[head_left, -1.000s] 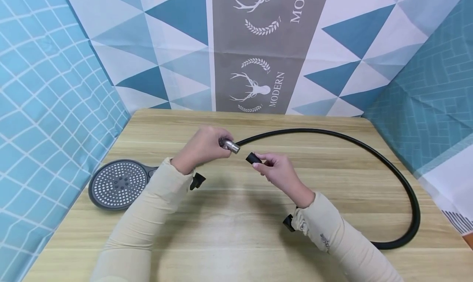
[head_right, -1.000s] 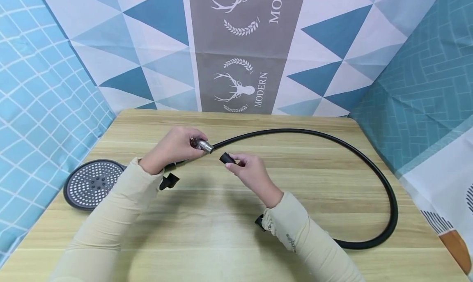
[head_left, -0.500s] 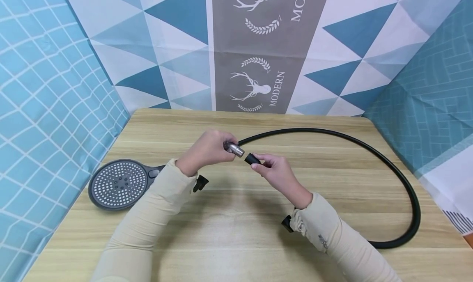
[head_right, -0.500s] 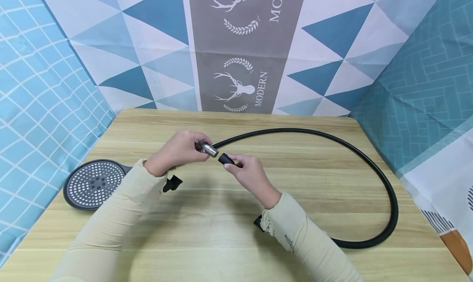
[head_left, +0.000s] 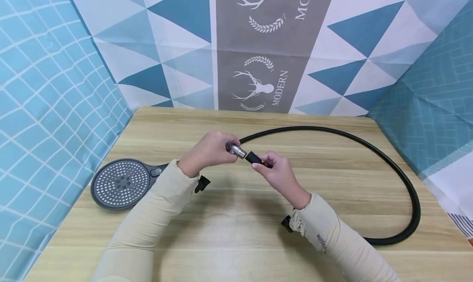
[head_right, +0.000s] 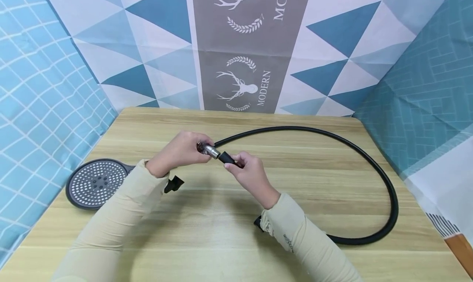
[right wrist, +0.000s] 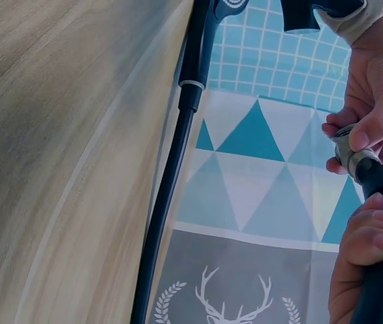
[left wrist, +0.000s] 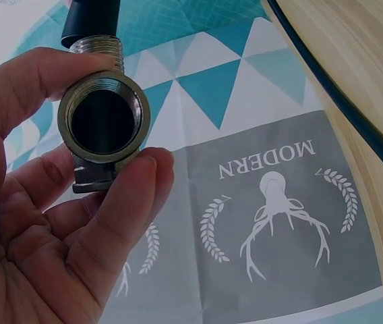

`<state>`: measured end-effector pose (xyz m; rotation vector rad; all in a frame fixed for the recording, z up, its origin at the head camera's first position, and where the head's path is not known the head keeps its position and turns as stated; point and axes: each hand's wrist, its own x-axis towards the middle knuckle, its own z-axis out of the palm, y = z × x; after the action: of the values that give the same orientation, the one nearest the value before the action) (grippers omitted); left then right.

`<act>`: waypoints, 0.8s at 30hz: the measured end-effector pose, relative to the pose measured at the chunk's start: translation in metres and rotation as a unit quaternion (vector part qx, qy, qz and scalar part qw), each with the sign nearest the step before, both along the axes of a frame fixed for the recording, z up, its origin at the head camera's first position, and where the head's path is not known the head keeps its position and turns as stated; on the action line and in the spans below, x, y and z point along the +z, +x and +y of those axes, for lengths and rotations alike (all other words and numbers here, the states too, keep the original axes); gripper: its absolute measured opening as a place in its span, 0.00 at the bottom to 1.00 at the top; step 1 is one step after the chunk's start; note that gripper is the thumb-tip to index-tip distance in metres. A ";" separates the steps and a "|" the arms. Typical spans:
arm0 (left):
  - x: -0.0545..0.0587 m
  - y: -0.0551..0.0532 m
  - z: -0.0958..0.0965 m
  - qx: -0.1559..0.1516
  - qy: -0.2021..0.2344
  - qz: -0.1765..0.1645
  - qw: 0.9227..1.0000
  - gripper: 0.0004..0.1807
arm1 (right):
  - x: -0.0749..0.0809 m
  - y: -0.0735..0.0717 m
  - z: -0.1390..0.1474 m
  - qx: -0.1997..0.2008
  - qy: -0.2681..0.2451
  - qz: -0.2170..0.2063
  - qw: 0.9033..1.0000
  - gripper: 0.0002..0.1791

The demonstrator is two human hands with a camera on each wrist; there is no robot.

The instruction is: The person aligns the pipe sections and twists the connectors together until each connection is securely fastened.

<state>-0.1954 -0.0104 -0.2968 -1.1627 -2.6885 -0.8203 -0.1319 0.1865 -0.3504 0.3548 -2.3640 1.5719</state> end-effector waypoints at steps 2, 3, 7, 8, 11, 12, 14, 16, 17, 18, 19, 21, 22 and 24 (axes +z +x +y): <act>0.000 0.000 0.000 0.000 0.000 0.001 1.000 0.09 | 0.000 -0.001 -0.001 -0.006 -0.003 -0.001 1.000 0.10; 0.000 0.001 0.000 0.001 0.000 0.003 1.000 0.09 | -0.001 -0.001 -0.001 -0.009 -0.004 -0.002 1.000 0.10; 0.001 0.002 -0.001 0.002 0.002 0.009 1.000 0.09 | -0.001 -0.002 -0.003 -0.010 -0.011 -0.015 1.000 0.10; 0.000 0.002 -0.001 0.002 0.002 0.010 1.000 0.09 | -0.001 -0.002 -0.004 -0.009 -0.014 -0.020 1.000 0.11; 0.000 0.002 -0.001 0.002 0.001 0.006 1.000 0.09 | 0.000 -0.001 -0.006 -0.007 -0.018 -0.030 0.999 0.11; 0.000 0.002 -0.001 0.003 -0.001 0.005 1.000 0.08 | 0.001 -0.001 -0.006 -0.007 -0.016 -0.032 0.999 0.11; 0.001 0.002 -0.001 0.006 -0.007 0.002 1.000 0.08 | 0.002 0.000 -0.006 -0.008 -0.016 -0.035 0.999 0.11; 0.001 0.003 -0.001 0.008 -0.013 0.001 1.000 0.08 | 0.002 0.000 -0.006 -0.009 -0.017 -0.038 0.999 0.11; 0.001 0.003 -0.001 0.009 -0.015 0.001 1.000 0.08 | 0.003 0.001 -0.006 -0.009 -0.014 -0.038 0.999 0.11; 0.002 0.003 0.000 0.010 -0.016 0.000 1.000 0.08 | 0.003 0.001 -0.006 -0.009 -0.014 -0.039 0.999 0.11; 0.002 0.003 0.000 0.011 -0.018 0.000 1.000 0.08 | 0.003 0.001 -0.006 -0.008 -0.015 -0.041 0.999 0.11; 0.001 0.003 0.000 0.010 -0.019 0.002 1.000 0.08 | 0.002 0.001 -0.006 -0.006 -0.015 -0.043 0.999 0.11; 0.001 0.003 0.000 0.010 -0.021 0.004 1.000 0.08 | 0.002 0.001 -0.006 -0.005 -0.013 -0.044 0.999 0.11; 0.001 0.004 0.000 0.009 -0.024 0.009 1.000 0.08 | 0.001 0.001 -0.007 -0.004 -0.014 -0.047 0.999 0.11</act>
<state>-0.1917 -0.0099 -0.2958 -1.1489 -2.7134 -0.7425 -0.1310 0.1800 -0.3491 0.2709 -2.4072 1.6495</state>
